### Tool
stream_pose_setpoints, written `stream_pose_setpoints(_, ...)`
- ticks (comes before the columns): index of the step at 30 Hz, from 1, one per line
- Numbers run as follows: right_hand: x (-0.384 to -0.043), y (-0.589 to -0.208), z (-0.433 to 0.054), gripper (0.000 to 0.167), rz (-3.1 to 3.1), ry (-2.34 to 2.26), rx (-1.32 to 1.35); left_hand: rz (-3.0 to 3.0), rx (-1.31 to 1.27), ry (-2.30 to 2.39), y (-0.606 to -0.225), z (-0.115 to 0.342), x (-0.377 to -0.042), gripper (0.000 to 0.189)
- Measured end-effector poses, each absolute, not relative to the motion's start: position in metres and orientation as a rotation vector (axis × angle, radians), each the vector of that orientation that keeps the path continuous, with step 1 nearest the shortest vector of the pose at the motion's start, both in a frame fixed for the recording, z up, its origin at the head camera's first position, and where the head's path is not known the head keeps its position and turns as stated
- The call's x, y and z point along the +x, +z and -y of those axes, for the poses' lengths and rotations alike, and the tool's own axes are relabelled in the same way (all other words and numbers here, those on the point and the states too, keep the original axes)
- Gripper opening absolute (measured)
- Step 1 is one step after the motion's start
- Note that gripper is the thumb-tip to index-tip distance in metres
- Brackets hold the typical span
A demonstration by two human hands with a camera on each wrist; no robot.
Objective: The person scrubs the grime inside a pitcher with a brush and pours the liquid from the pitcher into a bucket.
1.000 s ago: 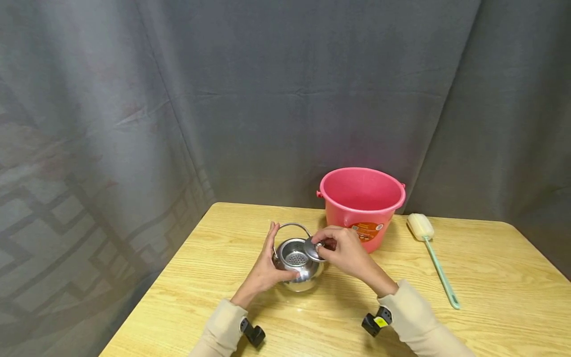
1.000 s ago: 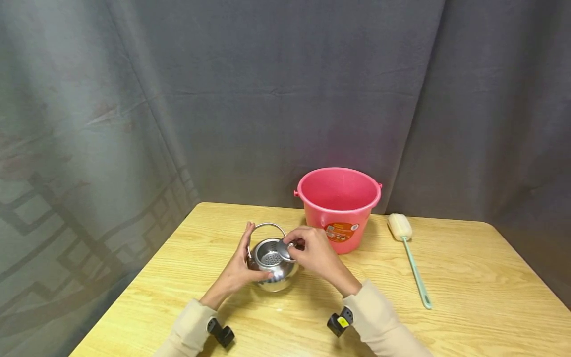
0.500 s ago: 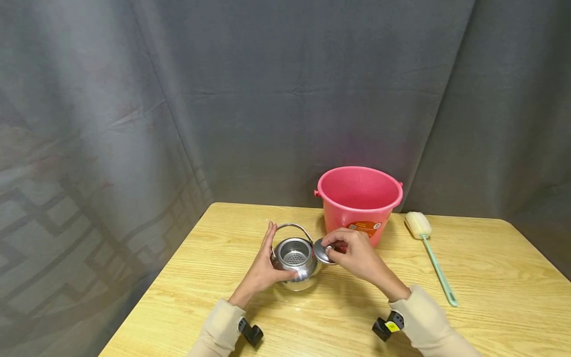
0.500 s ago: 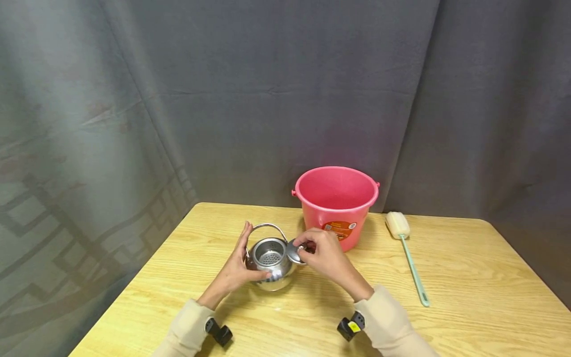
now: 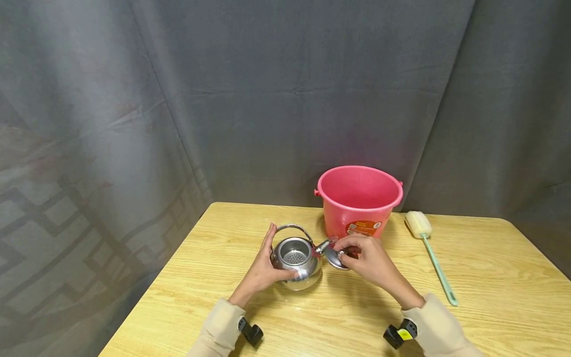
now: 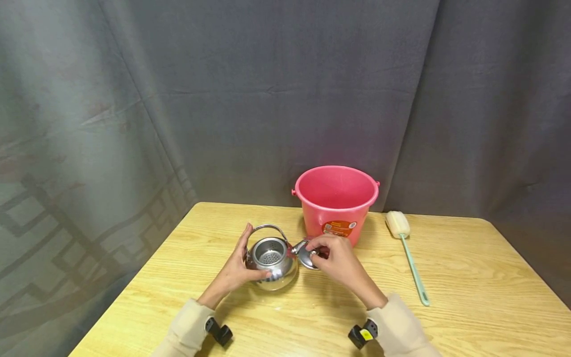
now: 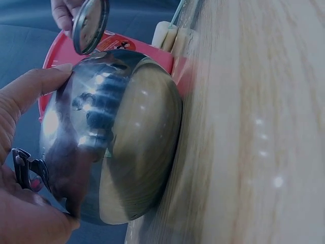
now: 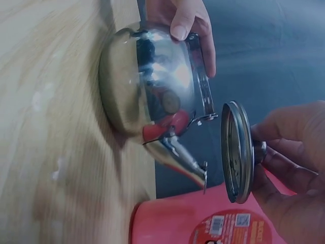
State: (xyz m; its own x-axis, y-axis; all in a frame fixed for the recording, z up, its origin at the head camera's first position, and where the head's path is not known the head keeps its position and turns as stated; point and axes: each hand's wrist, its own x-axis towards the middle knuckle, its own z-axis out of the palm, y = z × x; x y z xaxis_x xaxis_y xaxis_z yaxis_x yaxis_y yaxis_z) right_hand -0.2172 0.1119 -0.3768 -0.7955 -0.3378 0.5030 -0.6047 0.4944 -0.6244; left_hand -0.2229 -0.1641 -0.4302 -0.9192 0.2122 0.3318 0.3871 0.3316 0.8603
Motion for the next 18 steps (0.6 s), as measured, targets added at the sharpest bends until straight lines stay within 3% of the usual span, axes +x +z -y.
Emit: stream_pose_setpoints(18,-0.217,-0.395,-0.131,0.02,2.492,1.205,0.693,2.457,-0.513,-1.674,-0.43,0.164,-0.222,0.125)
